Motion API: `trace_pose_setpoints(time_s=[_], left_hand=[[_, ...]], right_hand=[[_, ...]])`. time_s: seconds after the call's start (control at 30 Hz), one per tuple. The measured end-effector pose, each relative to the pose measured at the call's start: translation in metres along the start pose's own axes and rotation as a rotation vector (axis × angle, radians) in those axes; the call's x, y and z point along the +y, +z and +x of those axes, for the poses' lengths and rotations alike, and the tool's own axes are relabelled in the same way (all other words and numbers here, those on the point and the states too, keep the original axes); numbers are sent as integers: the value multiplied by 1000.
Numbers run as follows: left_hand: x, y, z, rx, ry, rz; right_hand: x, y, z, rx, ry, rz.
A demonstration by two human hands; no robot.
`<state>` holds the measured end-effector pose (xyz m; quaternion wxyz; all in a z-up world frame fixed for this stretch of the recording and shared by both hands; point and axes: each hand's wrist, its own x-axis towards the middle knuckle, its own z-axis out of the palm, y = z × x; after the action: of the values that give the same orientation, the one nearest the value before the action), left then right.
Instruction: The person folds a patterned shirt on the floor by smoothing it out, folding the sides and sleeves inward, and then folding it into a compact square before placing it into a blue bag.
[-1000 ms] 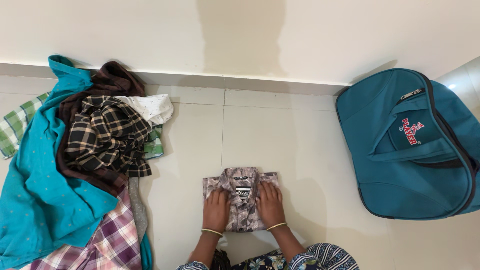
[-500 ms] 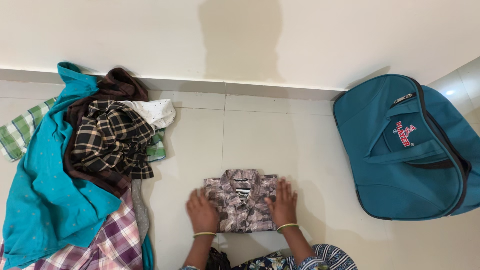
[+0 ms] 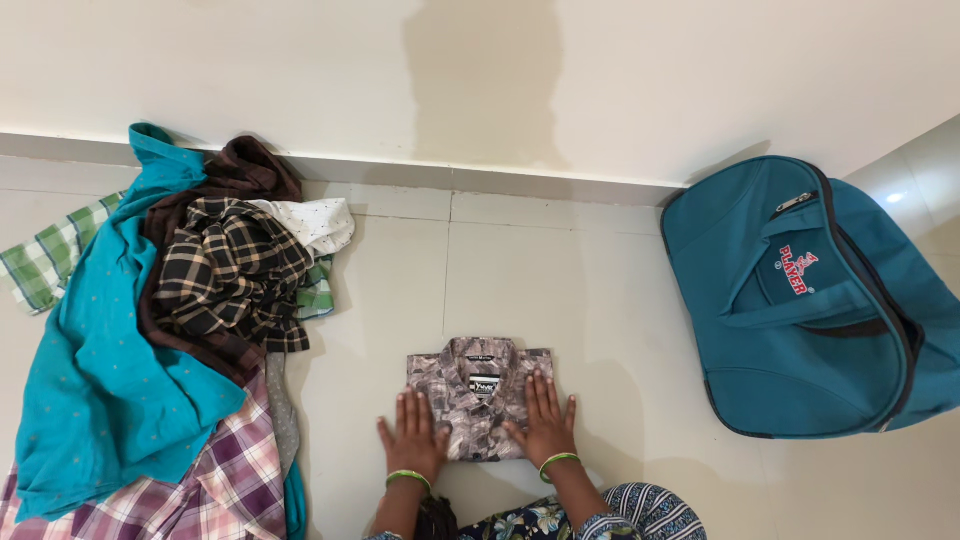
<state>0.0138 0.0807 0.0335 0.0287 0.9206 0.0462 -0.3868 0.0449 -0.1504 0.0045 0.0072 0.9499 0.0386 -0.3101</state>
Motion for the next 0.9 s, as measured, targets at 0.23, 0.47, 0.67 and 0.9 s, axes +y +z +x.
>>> trace_pose_setpoints(time_s=[0.23, 0.47, 0.67, 0.9], left_hand=[[-19, 29, 21, 168, -287, -126], [13, 55, 33, 513, 58, -176], [37, 33, -6, 213, 239, -93], [17, 21, 4, 481, 54, -216]], right_hand=[[28, 29, 15, 36, 158, 112], [32, 74, 33, 174, 43, 226], [3, 47, -9, -33, -77, 247], [82, -8, 3, 403, -168, 256]])
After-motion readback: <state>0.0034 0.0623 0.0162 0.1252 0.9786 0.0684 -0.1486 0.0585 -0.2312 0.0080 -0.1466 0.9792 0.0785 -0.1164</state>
